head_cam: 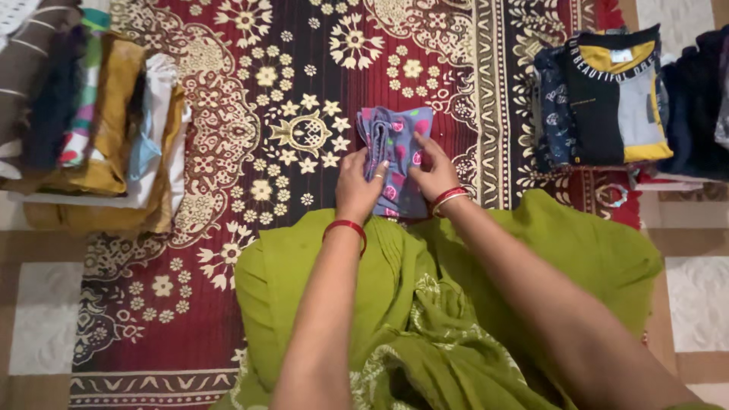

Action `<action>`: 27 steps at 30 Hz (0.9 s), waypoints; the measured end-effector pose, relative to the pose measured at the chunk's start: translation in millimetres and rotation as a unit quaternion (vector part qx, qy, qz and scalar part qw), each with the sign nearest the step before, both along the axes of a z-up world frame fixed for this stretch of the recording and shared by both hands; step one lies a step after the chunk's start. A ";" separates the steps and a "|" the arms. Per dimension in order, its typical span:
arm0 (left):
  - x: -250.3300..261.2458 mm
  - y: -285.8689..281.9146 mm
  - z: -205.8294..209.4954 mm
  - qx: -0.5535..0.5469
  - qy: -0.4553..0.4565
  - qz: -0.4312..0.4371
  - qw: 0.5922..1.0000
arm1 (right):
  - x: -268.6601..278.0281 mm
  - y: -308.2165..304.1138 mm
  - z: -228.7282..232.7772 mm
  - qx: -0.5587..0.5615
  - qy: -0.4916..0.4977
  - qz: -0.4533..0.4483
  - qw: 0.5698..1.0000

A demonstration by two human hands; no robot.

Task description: The person folds several pieces of clothing on a patterned rug, including a blue patterned short, a yellow and black t-shirt, and a dark blue patterned short. They smooth and align each item before folding it into a compact stack.

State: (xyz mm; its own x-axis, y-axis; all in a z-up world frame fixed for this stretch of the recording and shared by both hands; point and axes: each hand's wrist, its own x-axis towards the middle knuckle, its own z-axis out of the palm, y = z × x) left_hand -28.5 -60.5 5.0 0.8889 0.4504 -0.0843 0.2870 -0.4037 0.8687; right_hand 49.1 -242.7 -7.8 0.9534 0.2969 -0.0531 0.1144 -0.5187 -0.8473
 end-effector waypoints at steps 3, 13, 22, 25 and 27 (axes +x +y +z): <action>-2.5 -2.7 -7.6 0.048 -0.025 0.003 0.999 | -1.2 4.3 9.0 -0.006 -0.026 0.017 0.999; 3.7 1.3 -36.0 -0.043 -0.007 0.022 0.999 | -5.4 8.7 14.6 -0.006 0.002 0.023 1.000; 5.5 16.4 13.6 -0.036 -0.021 0.045 0.998 | -7.0 22.6 32.3 0.008 0.015 0.046 0.999; 6.4 45.2 31.2 0.009 -0.007 0.063 0.998 | -4.9 45.8 42.6 0.004 -0.022 0.064 0.998; 2.5 81.0 45.9 0.065 -0.018 0.063 0.996 | -5.1 69.2 48.9 0.031 0.024 0.076 0.996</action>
